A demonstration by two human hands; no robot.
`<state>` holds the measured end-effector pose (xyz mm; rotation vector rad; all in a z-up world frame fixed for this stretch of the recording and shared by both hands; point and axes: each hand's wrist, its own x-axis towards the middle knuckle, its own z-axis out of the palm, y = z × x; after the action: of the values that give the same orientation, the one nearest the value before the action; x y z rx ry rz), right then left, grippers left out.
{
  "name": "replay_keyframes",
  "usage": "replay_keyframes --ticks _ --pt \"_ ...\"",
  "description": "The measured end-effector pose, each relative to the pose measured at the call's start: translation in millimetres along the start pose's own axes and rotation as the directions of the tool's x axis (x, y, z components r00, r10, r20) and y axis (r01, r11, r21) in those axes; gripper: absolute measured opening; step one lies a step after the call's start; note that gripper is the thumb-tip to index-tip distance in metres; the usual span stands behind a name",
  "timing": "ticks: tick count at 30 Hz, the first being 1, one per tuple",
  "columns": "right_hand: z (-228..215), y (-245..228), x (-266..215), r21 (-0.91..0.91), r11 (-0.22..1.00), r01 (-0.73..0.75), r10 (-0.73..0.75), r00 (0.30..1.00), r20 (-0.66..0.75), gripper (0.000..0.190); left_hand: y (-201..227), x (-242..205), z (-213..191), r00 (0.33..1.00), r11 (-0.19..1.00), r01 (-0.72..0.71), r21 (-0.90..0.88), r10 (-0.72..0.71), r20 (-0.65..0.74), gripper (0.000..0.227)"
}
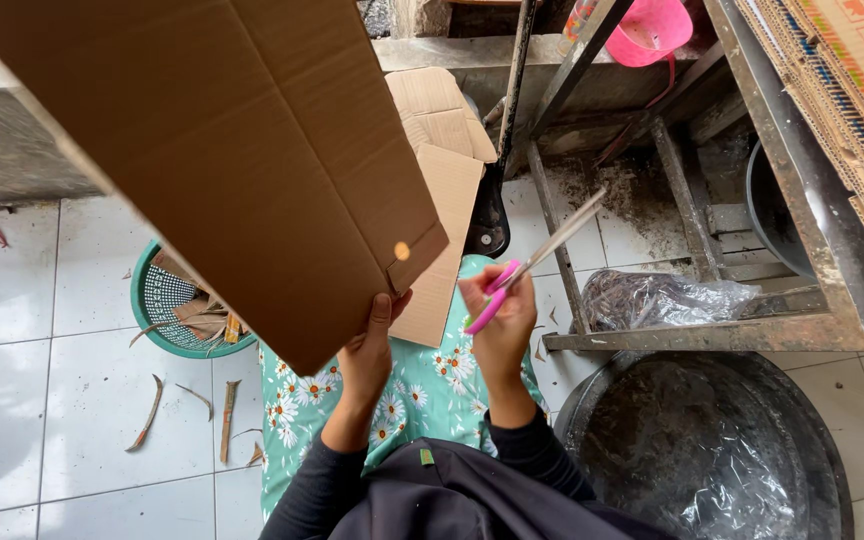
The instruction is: The person uses pink-handled scissors to cut a piece of corrugated cardboard into a rounded rectangular shape. They trim the edges and corners, then place the finished piece on a stack of similar cutouts on a nearby metal shelf.
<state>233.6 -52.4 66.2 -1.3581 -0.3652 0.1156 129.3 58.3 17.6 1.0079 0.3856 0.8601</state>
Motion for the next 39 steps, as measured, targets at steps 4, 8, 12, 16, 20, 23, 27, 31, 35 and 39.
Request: replay_keyframes --ticks 4,8,12,16,20,23,27,31,35,39 --pt "9.9 -17.1 -12.8 -0.119 0.985 0.121 -0.11 0.989 0.098 0.043 -13.2 -13.2 13.0 1.0 0.998 0.002 0.058 0.0 -0.018 0.024" --pt "17.6 -32.1 -5.7 -0.317 0.944 0.094 -0.052 0.989 0.138 0.047 -13.9 -27.5 25.0 0.999 0.983 0.049 0.177 -0.051 0.004 0.029" --pt "14.7 -37.0 -1.8 -0.269 0.957 0.109 -0.064 0.983 0.171 0.036 -13.7 -32.0 35.6 0.995 0.994 0.093 0.056 -0.092 -0.03 0.029" --pt "13.9 -37.5 -9.2 -0.386 0.901 0.197 -0.16 0.979 0.125 0.029 -15.3 -36.3 44.1 0.999 0.981 0.042 0.19 -0.037 -0.03 0.031" --pt "18.4 -32.5 -19.6 -0.489 0.834 0.256 -0.259 0.964 0.063 0.026 -12.2 -40.4 45.6 0.997 0.979 0.044 0.201 -0.031 -0.065 0.031" --pt "21.2 -23.4 -23.1 -0.417 0.878 0.233 -0.249 0.968 0.016 0.023 -3.4 -41.0 47.0 0.995 0.993 0.087 0.08 -0.083 -0.059 0.032" --pt "9.9 -11.0 -11.4 -0.085 0.995 -0.043 0.042 0.999 -0.005 0.016 13.0 -33.2 44.9 0.974 0.959 0.207 -0.193 -0.221 -0.056 0.031" --pt "-0.2 -6.2 1.9 0.278 0.932 -0.233 0.226 0.972 0.058 0.013 17.9 -28.3 46.0 0.954 0.916 0.276 -0.292 -0.299 -0.037 0.035" --pt "-2.8 -14.2 -6.6 0.233 0.944 -0.232 0.226 0.973 0.051 0.008 16.1 -36.3 41.5 0.959 0.913 0.276 -0.302 -0.284 0.019 0.034" --pt "9.6 -28.4 -19.5 0.08 0.982 -0.168 0.164 0.985 0.054 0.013 19.6 -24.9 41.4 0.964 0.95 0.265 0.167 -0.26 -0.051 0.031"
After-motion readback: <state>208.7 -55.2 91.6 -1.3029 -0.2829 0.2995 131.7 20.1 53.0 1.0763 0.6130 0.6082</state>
